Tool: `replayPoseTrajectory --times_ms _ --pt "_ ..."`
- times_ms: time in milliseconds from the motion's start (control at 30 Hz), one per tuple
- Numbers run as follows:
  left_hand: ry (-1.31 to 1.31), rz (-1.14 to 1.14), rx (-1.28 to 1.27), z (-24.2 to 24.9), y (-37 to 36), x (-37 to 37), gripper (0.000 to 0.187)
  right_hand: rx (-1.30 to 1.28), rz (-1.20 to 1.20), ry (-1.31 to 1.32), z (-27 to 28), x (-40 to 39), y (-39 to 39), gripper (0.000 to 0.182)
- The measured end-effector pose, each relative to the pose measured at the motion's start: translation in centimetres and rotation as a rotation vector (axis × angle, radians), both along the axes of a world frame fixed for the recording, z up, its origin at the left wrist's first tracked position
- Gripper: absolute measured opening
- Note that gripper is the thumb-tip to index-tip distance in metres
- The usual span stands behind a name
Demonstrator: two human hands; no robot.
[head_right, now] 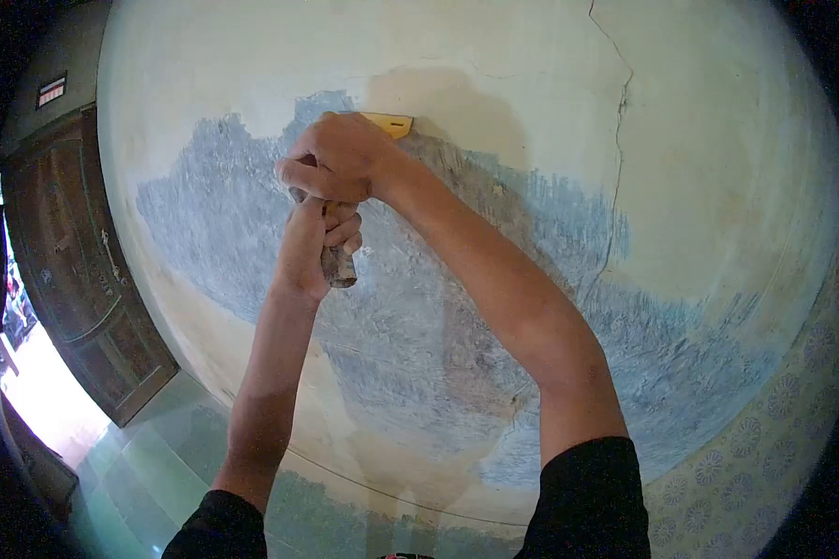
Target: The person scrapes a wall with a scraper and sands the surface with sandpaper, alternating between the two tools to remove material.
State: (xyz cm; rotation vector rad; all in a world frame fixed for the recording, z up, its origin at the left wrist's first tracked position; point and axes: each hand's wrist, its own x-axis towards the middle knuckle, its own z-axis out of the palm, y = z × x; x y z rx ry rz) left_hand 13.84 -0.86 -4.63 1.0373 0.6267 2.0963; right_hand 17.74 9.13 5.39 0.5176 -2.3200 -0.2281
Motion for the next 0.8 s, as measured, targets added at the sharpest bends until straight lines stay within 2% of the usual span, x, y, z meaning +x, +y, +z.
replayPoseTrajectory --times_ms 100,167,300,400,533,667,800 --pt "0.003 0.019 0.023 -1.2 0.2 0.4 0.028 -0.02 0.001 0.015 -1.0 0.1 0.0 0.039" --pt "0.01 0.054 0.012 -0.8 0.2 0.9 0.027 -0.008 -0.015 -0.05 -0.9 0.9 -0.1 0.039" --pt "0.026 0.056 -0.018 0.0 -0.1 0.4 0.027 0.001 -0.034 -0.012 -0.2 0.5 0.1 0.037" --pt "0.017 0.05 -0.007 -0.8 0.0 0.8 0.027 -0.048 0.034 0.007 -0.6 0.7 -0.2 0.037" --pt "0.05 0.072 -0.048 0.9 -0.8 1.0 0.025 -0.014 0.041 0.0 0.4 0.5 0.2 0.038" --pt "0.02 0.056 -0.004 -0.2 -0.2 1.5 0.025 -0.052 0.114 -0.007 -0.8 1.5 -0.2 0.039" --pt "0.047 0.103 -0.007 0.5 -0.2 1.1 0.024 -0.023 -0.051 -0.057 0.6 0.8 0.0 0.038"
